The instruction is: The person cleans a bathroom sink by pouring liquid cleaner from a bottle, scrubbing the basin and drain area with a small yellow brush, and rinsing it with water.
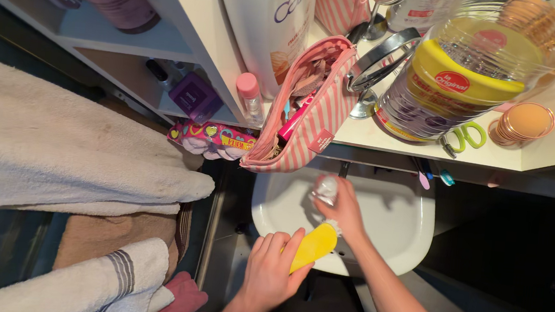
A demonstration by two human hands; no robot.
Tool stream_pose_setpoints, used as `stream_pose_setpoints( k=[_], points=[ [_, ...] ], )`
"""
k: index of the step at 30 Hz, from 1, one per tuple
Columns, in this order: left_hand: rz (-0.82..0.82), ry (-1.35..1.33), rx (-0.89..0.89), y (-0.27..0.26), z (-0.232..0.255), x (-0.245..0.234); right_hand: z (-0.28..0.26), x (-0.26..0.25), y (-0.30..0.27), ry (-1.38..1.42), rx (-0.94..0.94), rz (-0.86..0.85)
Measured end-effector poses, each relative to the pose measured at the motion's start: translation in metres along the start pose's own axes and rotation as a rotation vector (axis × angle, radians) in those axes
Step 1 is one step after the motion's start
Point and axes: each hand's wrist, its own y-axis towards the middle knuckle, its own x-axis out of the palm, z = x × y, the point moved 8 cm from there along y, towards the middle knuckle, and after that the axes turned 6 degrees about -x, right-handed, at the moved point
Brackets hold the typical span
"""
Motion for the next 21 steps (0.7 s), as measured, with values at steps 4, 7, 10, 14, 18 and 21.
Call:
stream_pose_setpoints(
  k=[4,7,10,14,18,21],
  points=[
    [0.053,-0.062,-0.026,0.000,0.009,-0.013,0.074,0.090,0.043,-0.350,0.479,-0.455],
    [0.072,-0.079,-0.073,-0.001,0.009,-0.017,0.085,0.116,0.081,-0.168,0.235,-0.221],
    [0.058,-0.106,-0.135,-0.004,0.001,-0.014,0.098,0.126,0.096,-0.159,0.102,-0.018],
    [0.061,-0.085,-0.244,-0.007,-0.027,0.008,0.110,0.119,0.077,-0.206,0.106,0.004],
    [0.087,-0.037,-0.373,0.007,-0.071,0.052,0.105,0.069,-0.029,0.211,0.296,0.097],
    [0.069,-0.004,-0.359,0.022,-0.081,0.100,0.103,0.058,-0.106,0.802,0.702,0.193]
  ],
)
